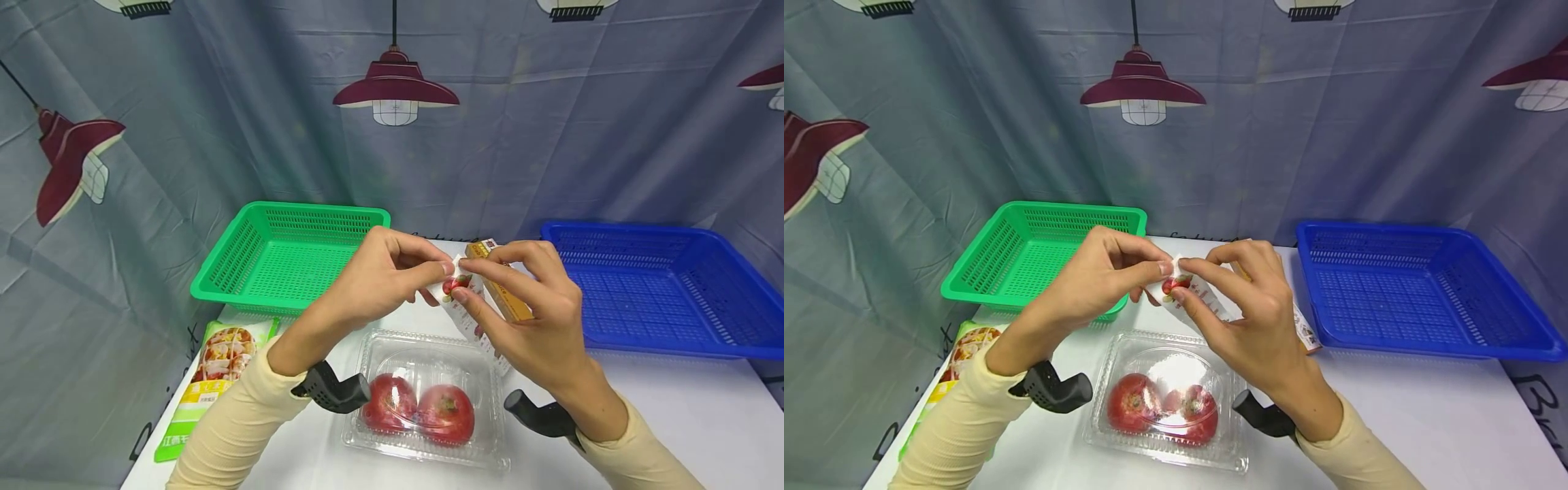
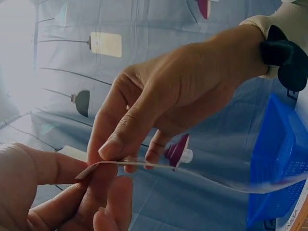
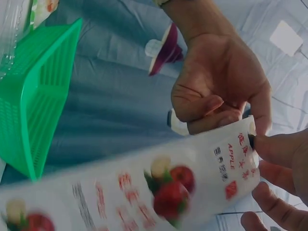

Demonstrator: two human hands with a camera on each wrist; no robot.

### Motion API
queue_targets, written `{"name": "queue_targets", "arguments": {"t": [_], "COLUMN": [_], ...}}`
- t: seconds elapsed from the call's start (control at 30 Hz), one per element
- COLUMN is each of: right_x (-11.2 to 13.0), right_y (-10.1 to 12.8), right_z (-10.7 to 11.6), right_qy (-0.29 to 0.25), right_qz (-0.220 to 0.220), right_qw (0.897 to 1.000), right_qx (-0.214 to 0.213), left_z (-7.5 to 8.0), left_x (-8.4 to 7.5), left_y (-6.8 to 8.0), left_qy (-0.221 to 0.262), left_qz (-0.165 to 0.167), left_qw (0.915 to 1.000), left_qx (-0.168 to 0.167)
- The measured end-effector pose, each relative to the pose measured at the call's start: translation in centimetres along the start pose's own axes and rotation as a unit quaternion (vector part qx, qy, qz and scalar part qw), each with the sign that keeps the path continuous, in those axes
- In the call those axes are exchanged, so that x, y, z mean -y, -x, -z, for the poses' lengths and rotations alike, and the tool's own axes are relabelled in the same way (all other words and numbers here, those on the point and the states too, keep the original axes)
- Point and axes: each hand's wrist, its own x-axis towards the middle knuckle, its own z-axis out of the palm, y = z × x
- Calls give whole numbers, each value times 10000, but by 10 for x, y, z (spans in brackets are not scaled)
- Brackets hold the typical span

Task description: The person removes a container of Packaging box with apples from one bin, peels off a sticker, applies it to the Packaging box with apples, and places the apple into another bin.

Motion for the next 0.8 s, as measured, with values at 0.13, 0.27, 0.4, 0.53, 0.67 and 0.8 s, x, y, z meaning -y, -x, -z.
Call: {"name": "queue_targets", "arguments": {"t": [0.13, 0.27, 0.4, 0.53, 0.67, 0.8], "right_x": [-1, -2, -3, -4, -5, -8], "right_y": [0, 0, 1, 2, 3, 4], "right_z": [0, 1, 4, 7, 9, 13], "right_qy": [-41, -62, -102, -173, -158, -112], "right_qz": [20, 41, 22, -23, -84, -215], "right_qw": [10000, 9999, 9996, 9989, 9982, 9962], "right_qx": [18, 122, 264, 442, 580, 835], "left_z": [-1, -1, 0, 1, 3, 4], "left_x": [1, 1, 2, 1, 1, 1], "left_y": [-1, -2, -2, -2, -3, -2], "left_qy": [-1, -103, -31, 90, 41, -80], "left_qz": [-5, 14, 98, 199, 257, 343], "left_qw": [10000, 9999, 9999, 9991, 9982, 9971], "left_qx": [-82, -69, 139, 372, 537, 674]}}
